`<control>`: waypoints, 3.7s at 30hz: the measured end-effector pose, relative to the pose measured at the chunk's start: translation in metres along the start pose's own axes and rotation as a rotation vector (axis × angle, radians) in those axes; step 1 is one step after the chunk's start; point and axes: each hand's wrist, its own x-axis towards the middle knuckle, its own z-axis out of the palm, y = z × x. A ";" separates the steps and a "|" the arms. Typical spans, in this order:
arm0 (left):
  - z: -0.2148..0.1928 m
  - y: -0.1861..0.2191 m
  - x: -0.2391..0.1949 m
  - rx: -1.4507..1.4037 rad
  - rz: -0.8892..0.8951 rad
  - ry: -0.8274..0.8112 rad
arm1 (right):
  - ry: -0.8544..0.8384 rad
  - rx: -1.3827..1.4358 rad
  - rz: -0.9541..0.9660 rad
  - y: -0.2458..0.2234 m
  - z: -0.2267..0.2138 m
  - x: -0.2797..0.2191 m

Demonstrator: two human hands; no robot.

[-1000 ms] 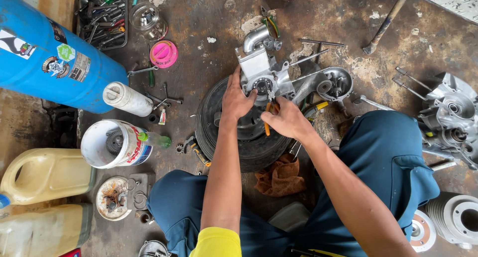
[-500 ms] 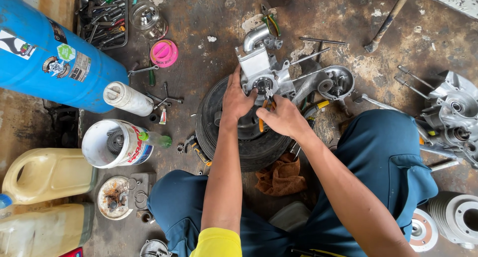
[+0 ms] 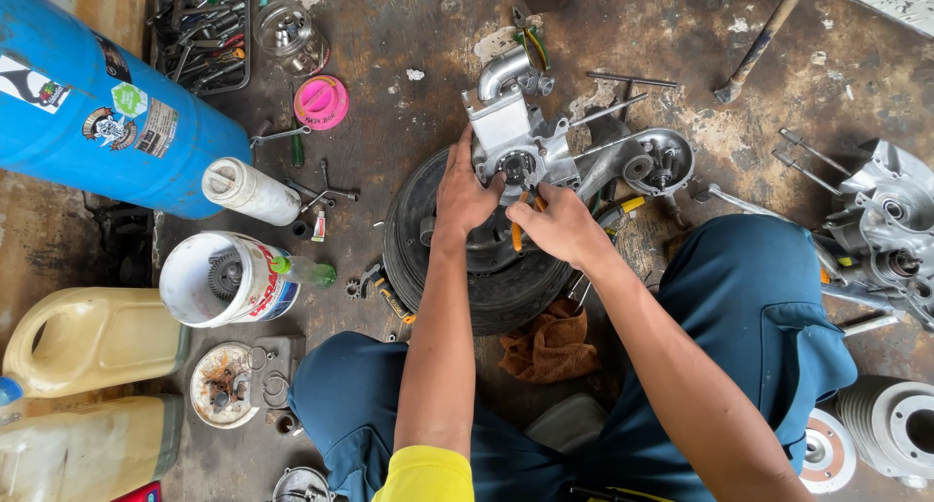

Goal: The person sits on the floor and works on a disassembled engine block resting on a tire. They use pliers to manipulate a metal ring, likely a bearing retainer, and carefully install it into a groove on the engine casing.

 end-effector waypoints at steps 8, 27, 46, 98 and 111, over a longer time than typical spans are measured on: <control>-0.002 0.007 -0.003 -0.016 -0.014 -0.010 | -0.061 0.009 -0.002 -0.003 -0.002 0.001; 0.004 -0.006 0.001 -0.074 0.050 0.029 | -0.145 -0.013 0.144 -0.031 -0.024 0.004; -0.005 0.002 -0.001 -0.083 -0.031 -0.059 | -0.040 0.515 0.158 0.001 -0.030 -0.011; 0.003 -0.012 -0.003 -0.177 0.078 0.036 | 0.413 -0.612 -0.580 0.051 0.008 0.040; 0.002 -0.006 -0.007 -0.204 0.112 0.052 | 0.286 -0.692 -0.386 0.036 0.004 0.038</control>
